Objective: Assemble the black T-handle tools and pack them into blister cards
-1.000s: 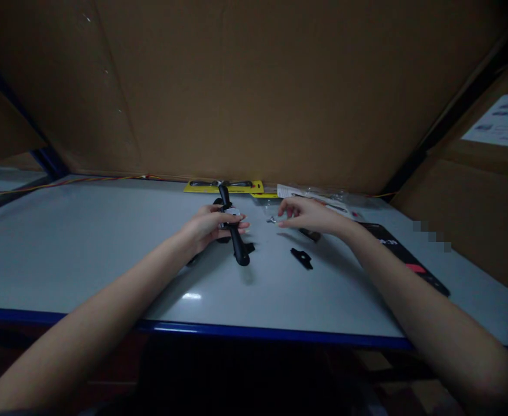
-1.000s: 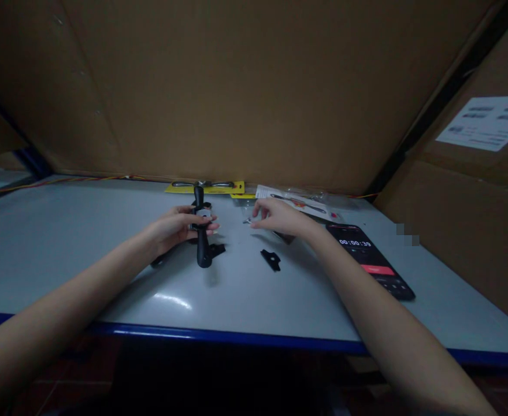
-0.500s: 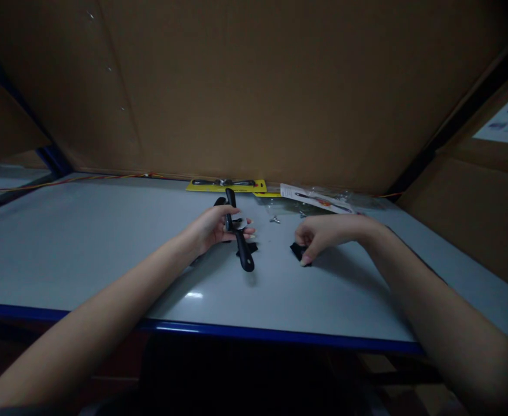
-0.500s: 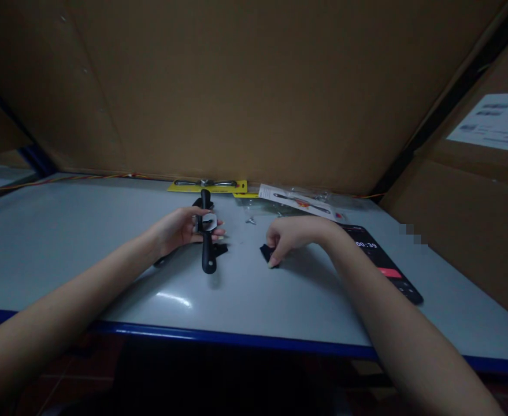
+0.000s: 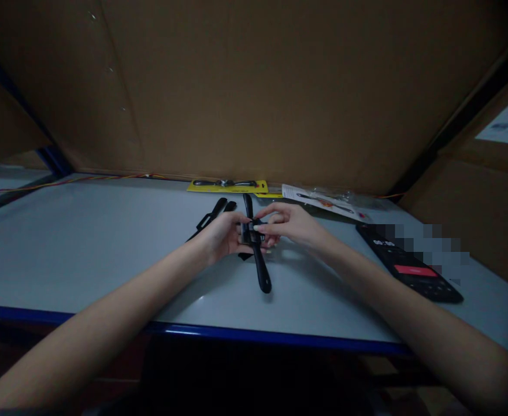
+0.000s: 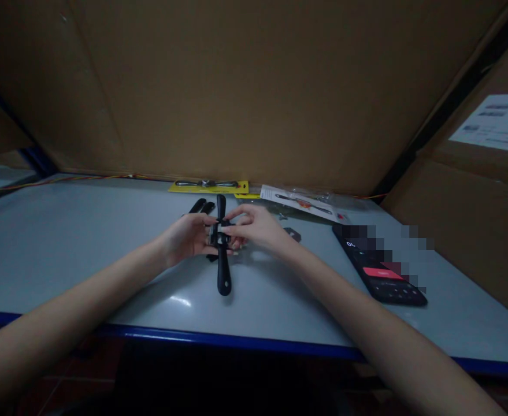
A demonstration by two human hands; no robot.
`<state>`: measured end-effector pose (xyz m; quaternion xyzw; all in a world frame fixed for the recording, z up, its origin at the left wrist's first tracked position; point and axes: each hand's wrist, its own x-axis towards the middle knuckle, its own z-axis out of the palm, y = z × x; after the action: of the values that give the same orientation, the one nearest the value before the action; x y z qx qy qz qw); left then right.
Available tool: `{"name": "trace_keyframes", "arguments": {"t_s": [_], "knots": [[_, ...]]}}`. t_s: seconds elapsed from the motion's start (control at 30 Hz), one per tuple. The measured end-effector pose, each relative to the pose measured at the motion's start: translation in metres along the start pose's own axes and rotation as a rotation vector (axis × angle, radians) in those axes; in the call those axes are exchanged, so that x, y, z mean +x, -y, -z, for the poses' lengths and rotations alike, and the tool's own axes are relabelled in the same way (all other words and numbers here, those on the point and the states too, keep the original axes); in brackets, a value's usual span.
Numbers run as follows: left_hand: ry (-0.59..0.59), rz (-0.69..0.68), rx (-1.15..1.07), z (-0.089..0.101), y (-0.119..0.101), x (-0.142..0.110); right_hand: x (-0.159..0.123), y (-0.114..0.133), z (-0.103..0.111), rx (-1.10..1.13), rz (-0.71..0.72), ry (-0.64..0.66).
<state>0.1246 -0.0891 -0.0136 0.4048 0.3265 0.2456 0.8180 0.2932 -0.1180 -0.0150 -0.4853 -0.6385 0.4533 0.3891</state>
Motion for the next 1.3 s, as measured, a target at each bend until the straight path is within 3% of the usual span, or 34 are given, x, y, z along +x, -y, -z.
{"name": "trace_keyframes", "arguments": {"t_s": [0.3,0.53,0.67,0.87,1.3], "knots": [[-0.013,0.004,-0.024,0.002,0.001,0.004,-0.001,-0.009,-0.010,0.000,0.041,-0.038],[-0.058,-0.138,0.072,-0.001,0.002,0.000,0.004,-0.004,0.005,-0.029,-0.055,-0.150],[-0.045,-0.157,0.119,-0.001,0.004,-0.001,0.005,-0.007,0.007,-0.138,-0.150,-0.031],[-0.020,-0.138,0.154,0.001,0.007,0.000,0.010,-0.021,0.001,-0.221,0.018,0.044],[0.018,-0.100,0.179,-0.005,0.003,-0.007,0.008,-0.015,0.010,-0.266,0.114,0.130]]}}
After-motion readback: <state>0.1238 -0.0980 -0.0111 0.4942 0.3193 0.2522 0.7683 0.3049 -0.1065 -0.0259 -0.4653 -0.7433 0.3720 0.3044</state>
